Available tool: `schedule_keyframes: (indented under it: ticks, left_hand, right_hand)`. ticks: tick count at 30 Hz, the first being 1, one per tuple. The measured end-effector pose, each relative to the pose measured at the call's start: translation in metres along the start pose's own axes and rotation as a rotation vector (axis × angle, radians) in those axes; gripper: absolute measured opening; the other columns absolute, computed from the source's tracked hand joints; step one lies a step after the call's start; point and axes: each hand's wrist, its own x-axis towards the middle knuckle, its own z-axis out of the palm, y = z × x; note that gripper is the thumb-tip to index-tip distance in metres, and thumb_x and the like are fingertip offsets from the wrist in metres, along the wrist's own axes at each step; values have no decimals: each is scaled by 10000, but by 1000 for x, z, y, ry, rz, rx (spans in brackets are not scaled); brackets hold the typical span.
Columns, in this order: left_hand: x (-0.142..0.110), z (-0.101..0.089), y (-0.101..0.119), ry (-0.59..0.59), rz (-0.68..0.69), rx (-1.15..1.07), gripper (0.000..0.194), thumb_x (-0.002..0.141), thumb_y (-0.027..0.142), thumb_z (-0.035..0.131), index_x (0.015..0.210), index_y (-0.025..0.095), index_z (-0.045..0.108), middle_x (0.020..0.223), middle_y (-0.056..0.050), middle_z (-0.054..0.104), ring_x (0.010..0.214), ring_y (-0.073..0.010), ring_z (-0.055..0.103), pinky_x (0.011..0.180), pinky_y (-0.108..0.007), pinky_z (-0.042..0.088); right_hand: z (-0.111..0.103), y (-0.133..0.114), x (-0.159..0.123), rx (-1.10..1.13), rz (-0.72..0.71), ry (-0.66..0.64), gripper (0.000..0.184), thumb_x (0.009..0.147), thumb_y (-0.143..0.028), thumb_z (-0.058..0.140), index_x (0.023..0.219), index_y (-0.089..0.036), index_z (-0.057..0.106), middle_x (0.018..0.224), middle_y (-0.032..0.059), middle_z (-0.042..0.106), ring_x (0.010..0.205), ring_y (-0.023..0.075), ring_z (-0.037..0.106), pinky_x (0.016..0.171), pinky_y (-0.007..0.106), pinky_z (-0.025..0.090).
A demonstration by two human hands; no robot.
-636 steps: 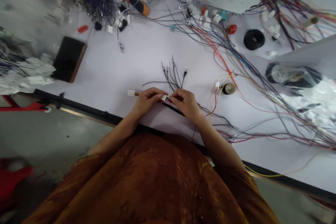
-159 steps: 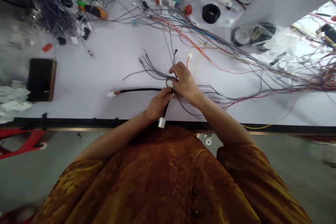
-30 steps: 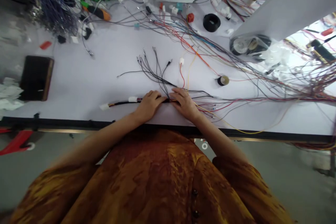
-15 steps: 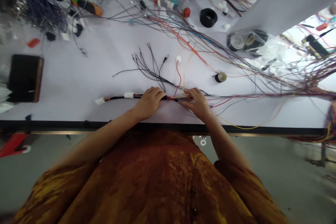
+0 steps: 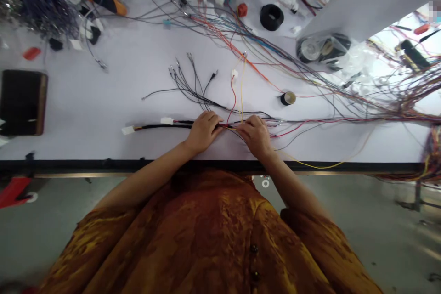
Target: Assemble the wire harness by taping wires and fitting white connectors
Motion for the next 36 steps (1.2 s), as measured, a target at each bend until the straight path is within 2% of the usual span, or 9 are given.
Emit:
schedule_keyframes:
  ticks: [3, 7, 10, 13, 18, 21, 26, 31, 36]
  left_hand:
    - [2, -6, 3, -38, -3, -42, 159, 887, 225, 593, 1026, 159, 633, 974, -102, 632, 954, -251, 563, 875, -396, 463]
    - [10, -15, 10, -5, -55, -175, 265, 826, 144, 590, 1089, 142, 623, 1004, -83, 674, 928, -210, 592, 882, -365, 473]
    - [21, -14, 16, 57, -197, -363, 308, 827, 172, 592, 1134, 155, 612, 1044, -70, 704, 824, -158, 603, 804, -318, 484]
    - [34, -7, 22, 47, -366, -712, 398, 808, 209, 637, 1192, 140, 562, 1015, -74, 711, 695, -107, 584, 687, -266, 477]
    - [51, -14, 25, 33, -531, -1154, 251, 807, 184, 646, 1050, 142, 601, 662, 45, 554, 499, -43, 444, 480, -180, 340]
    - [53, -37, 19, 163, -608, -1312, 222, 823, 187, 654, 1040, 168, 612, 600, 76, 471, 440, -33, 379, 426, -171, 260]
    - [37, -73, -6, 411, -598, -1521, 256, 854, 343, 694, 1065, 212, 632, 683, 25, 617, 499, -62, 499, 446, -173, 337]
    - [10, -78, -26, 426, -681, -1550, 657, 840, 763, 471, 929, 148, 682, 771, -67, 678, 566, -111, 596, 489, -229, 439]
    - [-3, -74, -34, 398, -707, -1626, 765, 848, 797, 381, 1002, 108, 675, 702, -72, 663, 568, -122, 603, 538, -242, 481]
  right_hand:
    - [1, 8, -4, 212, 37, 9, 117, 893, -272, 626, 934, -208, 715, 912, 64, 586, 830, 196, 546, 774, 354, 467]
    - [-9, 12, 2, 546, 352, 60, 288, 786, -272, 695, 1053, -182, 635, 940, 33, 622, 584, 92, 502, 552, 268, 453]
    - [-14, 12, 12, 799, 535, 0, 322, 774, -302, 660, 1065, -178, 603, 906, 14, 626, 467, 53, 468, 407, 222, 380]
    - [-10, 12, 18, 910, 582, -65, 247, 762, -308, 648, 970, -180, 607, 664, -45, 560, 405, 62, 440, 369, 212, 373]
    - [4, 10, 15, 906, 511, 17, 101, 776, -235, 570, 866, -222, 526, 540, -83, 481, 418, 76, 437, 426, 199, 376]
    - [10, 6, 10, 798, 365, 113, 103, 729, -180, 519, 822, -218, 495, 725, -39, 544, 511, 70, 459, 480, 207, 382]
    - [5, -1, 11, 618, 204, 201, 96, 735, -195, 575, 747, -204, 480, 775, -26, 505, 588, 74, 433, 567, 235, 382]
    - [-16, -3, 32, 638, 221, 250, 67, 798, -249, 627, 837, -194, 630, 787, -17, 565, 599, 82, 441, 589, 252, 387]
    - [-32, -18, 86, 894, 208, 200, 261, 847, -334, 636, 1077, -217, 603, 774, -34, 578, 637, 88, 545, 600, 234, 467]
